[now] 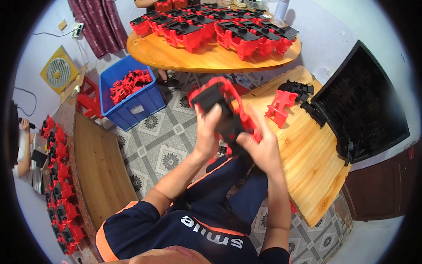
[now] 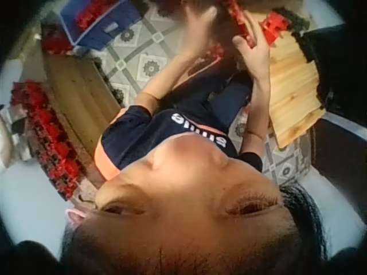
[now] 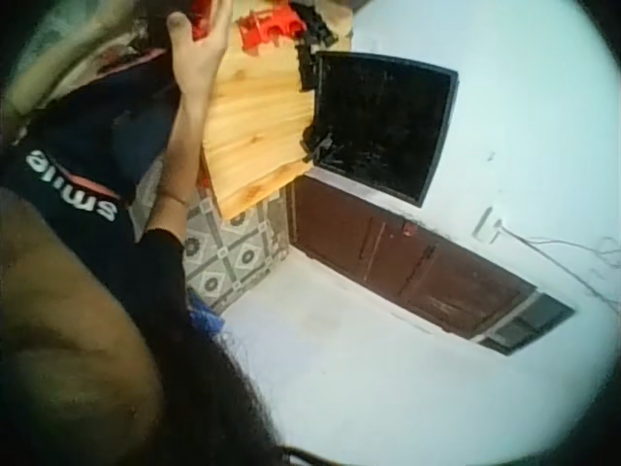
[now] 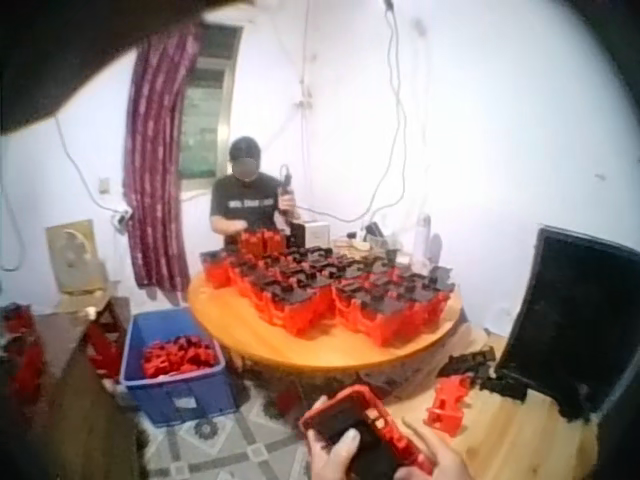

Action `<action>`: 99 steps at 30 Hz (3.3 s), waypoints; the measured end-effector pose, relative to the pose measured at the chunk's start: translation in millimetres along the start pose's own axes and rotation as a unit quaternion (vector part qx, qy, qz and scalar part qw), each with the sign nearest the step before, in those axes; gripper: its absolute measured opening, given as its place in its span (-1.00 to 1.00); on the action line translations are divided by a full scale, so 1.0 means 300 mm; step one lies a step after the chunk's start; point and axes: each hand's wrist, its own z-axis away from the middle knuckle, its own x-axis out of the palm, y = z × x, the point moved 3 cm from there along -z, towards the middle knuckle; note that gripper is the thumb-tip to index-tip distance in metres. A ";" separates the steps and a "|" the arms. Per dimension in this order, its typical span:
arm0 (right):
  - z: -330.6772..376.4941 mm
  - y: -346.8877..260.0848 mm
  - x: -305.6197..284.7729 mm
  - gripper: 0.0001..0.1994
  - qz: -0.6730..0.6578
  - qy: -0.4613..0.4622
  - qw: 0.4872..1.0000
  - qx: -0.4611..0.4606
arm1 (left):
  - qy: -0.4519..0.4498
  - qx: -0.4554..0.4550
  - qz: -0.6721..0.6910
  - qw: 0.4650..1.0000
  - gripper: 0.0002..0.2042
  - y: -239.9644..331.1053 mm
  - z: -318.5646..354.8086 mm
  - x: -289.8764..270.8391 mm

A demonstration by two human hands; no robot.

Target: Assembling red and black plastic toy components at a workstation.

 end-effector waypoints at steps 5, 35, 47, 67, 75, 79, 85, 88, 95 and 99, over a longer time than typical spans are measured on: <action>-0.357 0.062 0.059 -0.71 -0.211 0.170 0.962 0.023 | 0.117 -0.064 -0.061 0.989 -0.09 0.067 -0.336 0.009; 0.015 0.545 -0.402 -0.63 0.104 0.250 0.940 0.208 | -0.076 0.517 -0.552 0.650 -0.03 -0.274 -0.316 0.064; -0.097 0.649 -0.958 -0.53 0.302 0.350 0.868 0.183 | -0.176 -0.165 -0.102 0.965 0.21 -0.467 0.110 0.084; 0.464 0.420 -0.823 -0.79 0.499 0.219 0.792 0.275 | -0.055 -0.390 0.088 0.915 -0.19 -0.386 0.273 -0.132; 0.259 0.517 -0.825 -0.73 0.447 0.031 0.879 0.166 | -0.047 -0.395 0.107 0.911 -0.28 -0.388 0.279 -0.131; 0.332 0.472 -0.771 -0.76 0.352 0.087 0.903 0.228 | -0.044 -0.352 0.071 0.932 -0.27 -0.367 0.264 -0.131; 0.431 0.161 -0.354 -0.82 0.281 0.238 0.917 0.153 | -0.018 -0.347 0.158 0.924 -0.34 -0.428 0.268 -0.108; 0.416 0.081 -0.154 -0.76 0.335 0.242 0.906 0.096 | -0.035 -0.348 0.160 0.923 -0.22 -0.398 0.278 -0.078; 0.379 0.089 -0.060 -0.75 0.392 0.212 0.895 0.004 | -0.090 -0.331 0.157 0.926 -0.32 -0.344 0.281 -0.033; 0.385 0.090 -0.041 -0.74 0.407 0.206 0.890 -0.010 | -0.103 -0.345 0.250 0.899 -0.05 -0.328 0.284 -0.040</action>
